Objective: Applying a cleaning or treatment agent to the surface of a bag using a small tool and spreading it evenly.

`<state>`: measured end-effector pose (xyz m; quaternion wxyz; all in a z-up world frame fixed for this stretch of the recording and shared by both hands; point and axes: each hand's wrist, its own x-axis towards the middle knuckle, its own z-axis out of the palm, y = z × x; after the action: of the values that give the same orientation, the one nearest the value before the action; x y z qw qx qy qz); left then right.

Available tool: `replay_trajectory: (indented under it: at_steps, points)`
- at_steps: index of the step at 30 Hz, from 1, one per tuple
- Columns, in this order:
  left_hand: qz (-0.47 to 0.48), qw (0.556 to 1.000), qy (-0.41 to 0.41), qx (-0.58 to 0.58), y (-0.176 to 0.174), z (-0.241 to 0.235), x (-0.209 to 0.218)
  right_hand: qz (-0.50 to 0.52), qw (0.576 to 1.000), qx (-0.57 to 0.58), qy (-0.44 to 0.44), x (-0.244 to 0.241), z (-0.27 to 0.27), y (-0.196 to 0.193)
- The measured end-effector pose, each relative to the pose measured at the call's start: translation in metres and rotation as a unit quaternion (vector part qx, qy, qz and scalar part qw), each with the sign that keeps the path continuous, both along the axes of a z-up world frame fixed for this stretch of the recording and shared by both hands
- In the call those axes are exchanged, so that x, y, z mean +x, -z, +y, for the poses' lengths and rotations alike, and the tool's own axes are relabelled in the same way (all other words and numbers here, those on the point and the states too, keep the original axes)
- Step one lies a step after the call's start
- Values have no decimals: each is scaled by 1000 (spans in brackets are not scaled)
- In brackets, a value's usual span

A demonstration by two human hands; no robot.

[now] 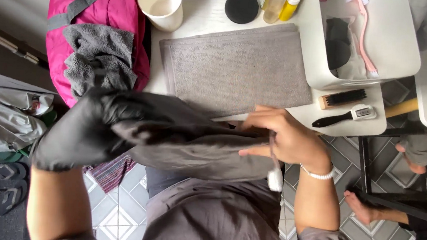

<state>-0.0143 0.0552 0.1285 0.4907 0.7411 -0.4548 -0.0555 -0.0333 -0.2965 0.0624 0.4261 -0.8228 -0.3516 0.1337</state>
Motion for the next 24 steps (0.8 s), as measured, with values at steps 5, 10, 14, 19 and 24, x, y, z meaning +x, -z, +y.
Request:
replay_trajectory:
  at_steps: [5,10,14,19,24]
  points:
    - [-27,927,-317,199,-16,11,-45,-123,991,39,26,-12,2,-31]
    - [-243,837,-383,307,41,-53,-65,-139,989,18,-48,-3,28,-43]
    - [-444,683,-428,391,49,-92,-59,-162,986,-24,-33,1,34,-55]
    - [-246,916,-158,275,-2,-52,-21,-124,954,202,185,-7,-20,-59]
    - [221,908,-355,25,18,-19,-18,-143,854,293,406,-32,-53,10]
